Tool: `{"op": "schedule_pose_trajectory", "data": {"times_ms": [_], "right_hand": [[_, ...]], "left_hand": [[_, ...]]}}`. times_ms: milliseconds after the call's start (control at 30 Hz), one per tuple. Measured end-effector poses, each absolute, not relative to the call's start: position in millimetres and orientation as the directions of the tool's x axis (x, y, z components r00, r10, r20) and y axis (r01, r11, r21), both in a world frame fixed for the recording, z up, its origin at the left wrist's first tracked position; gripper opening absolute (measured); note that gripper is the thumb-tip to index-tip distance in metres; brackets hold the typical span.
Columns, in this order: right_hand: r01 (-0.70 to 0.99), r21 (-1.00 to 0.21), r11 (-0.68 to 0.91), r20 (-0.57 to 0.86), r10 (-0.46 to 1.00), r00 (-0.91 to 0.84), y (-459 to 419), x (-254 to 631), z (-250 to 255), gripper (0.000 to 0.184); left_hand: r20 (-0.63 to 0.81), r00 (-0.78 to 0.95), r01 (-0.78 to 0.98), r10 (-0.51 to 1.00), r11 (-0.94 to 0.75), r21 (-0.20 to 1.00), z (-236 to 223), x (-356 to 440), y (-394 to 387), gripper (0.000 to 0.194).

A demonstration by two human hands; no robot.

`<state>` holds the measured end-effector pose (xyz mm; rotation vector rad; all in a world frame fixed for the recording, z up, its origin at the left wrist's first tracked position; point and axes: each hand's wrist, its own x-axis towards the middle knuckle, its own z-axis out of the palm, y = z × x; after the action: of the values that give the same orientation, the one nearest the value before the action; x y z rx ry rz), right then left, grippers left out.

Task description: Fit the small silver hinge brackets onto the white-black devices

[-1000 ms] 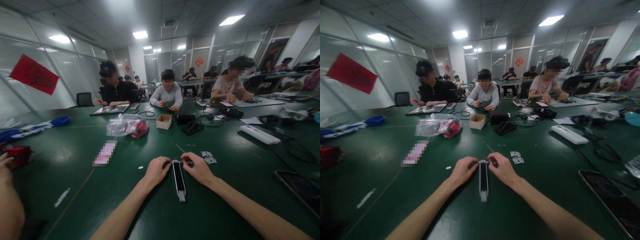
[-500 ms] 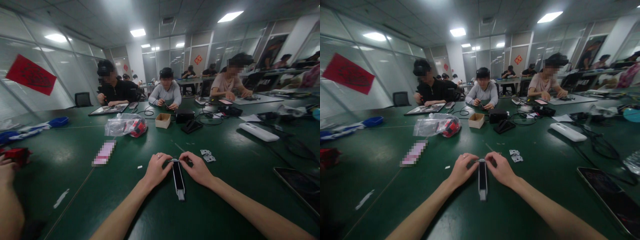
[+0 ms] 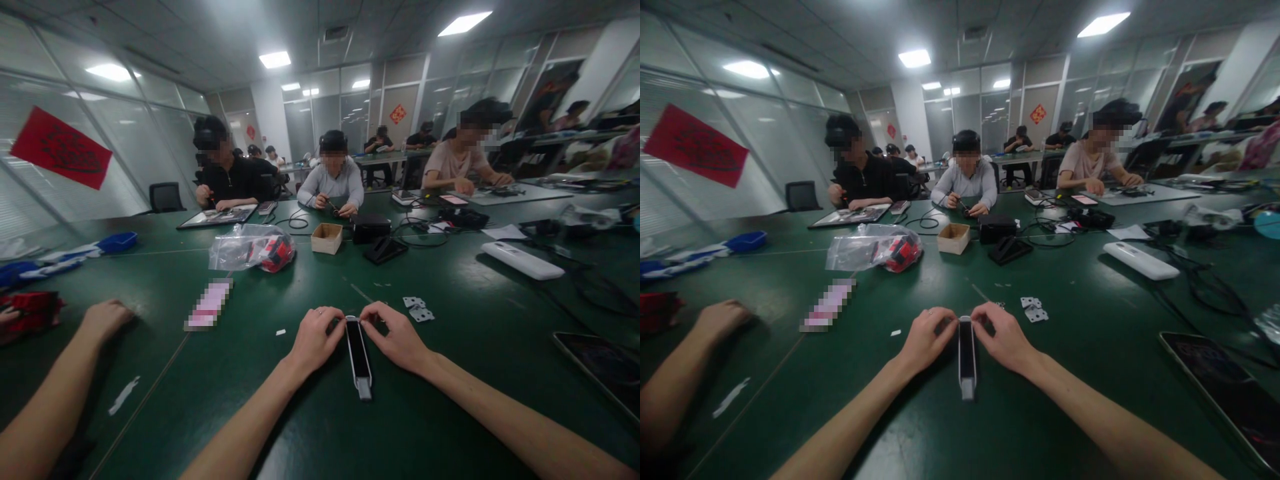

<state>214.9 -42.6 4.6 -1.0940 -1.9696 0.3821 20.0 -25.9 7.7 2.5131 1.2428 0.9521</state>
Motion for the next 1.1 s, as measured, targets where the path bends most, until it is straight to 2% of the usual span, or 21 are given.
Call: {"op": "schedule_pose_trajectory", "data": {"times_ms": [167,300,600,900,1100], "right_hand": [[0.654,-0.574,0.493,0.455,0.856,-0.245,-36,222,0,0.011],[0.712,-0.552,0.434,0.392,0.889,-0.238,-31,225,-8,0.013],[0.754,-0.526,0.394,0.316,0.913,-0.257,-33,223,-3,0.017],[0.753,-0.509,0.417,0.337,0.902,-0.271,-34,223,-2,0.014],[0.754,-0.501,0.426,0.356,0.895,-0.270,-34,223,-3,0.015]], "left_hand": [[0.367,0.295,0.757,0.882,-0.450,0.473,8,17,-21,0.008],[0.335,0.259,0.753,0.906,-0.406,0.517,8,15,-19,0.008],[0.323,0.306,0.701,0.895,-0.442,0.559,5,14,-18,0.005],[0.304,0.407,0.683,0.861,-0.508,0.525,5,14,-18,0.017],[0.282,0.453,0.664,0.845,-0.532,0.526,7,11,-17,0.018]]}}
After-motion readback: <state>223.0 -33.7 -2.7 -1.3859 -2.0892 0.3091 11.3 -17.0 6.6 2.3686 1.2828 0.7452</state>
